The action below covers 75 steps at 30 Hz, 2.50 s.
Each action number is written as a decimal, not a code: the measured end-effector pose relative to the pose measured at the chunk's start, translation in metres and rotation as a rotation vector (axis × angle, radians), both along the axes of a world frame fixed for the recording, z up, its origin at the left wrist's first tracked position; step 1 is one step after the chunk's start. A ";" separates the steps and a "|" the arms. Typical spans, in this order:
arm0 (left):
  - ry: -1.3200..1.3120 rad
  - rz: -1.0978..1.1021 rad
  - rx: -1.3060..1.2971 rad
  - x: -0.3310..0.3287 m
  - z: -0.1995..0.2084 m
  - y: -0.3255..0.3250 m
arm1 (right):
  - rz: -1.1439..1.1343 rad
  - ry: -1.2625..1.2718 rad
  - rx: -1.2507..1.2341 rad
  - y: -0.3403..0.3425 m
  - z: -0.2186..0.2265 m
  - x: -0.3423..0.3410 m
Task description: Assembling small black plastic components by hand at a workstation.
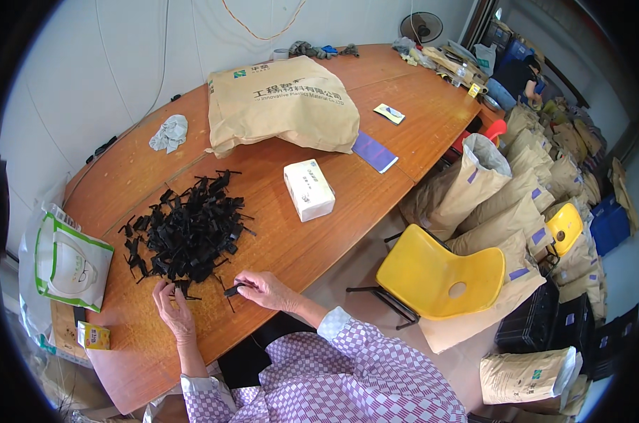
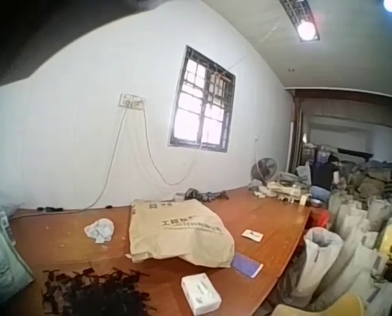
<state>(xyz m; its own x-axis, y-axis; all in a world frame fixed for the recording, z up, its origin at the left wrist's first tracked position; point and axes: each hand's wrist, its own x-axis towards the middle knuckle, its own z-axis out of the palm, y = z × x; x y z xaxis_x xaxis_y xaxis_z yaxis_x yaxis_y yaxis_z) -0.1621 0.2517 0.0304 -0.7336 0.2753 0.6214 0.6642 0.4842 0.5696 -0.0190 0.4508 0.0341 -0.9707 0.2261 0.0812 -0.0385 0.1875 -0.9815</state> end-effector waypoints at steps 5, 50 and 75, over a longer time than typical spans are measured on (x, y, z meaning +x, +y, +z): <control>0.057 0.087 -0.080 -0.001 -0.001 0.000 | -0.024 0.050 -0.047 0.003 0.001 -0.001; -1.776 -0.998 1.104 0.207 0.008 -0.083 | 0.820 0.104 0.141 -0.068 0.062 0.087; -0.922 -0.160 0.486 0.193 0.003 -0.054 | 0.236 -0.361 -0.286 -0.117 0.012 0.081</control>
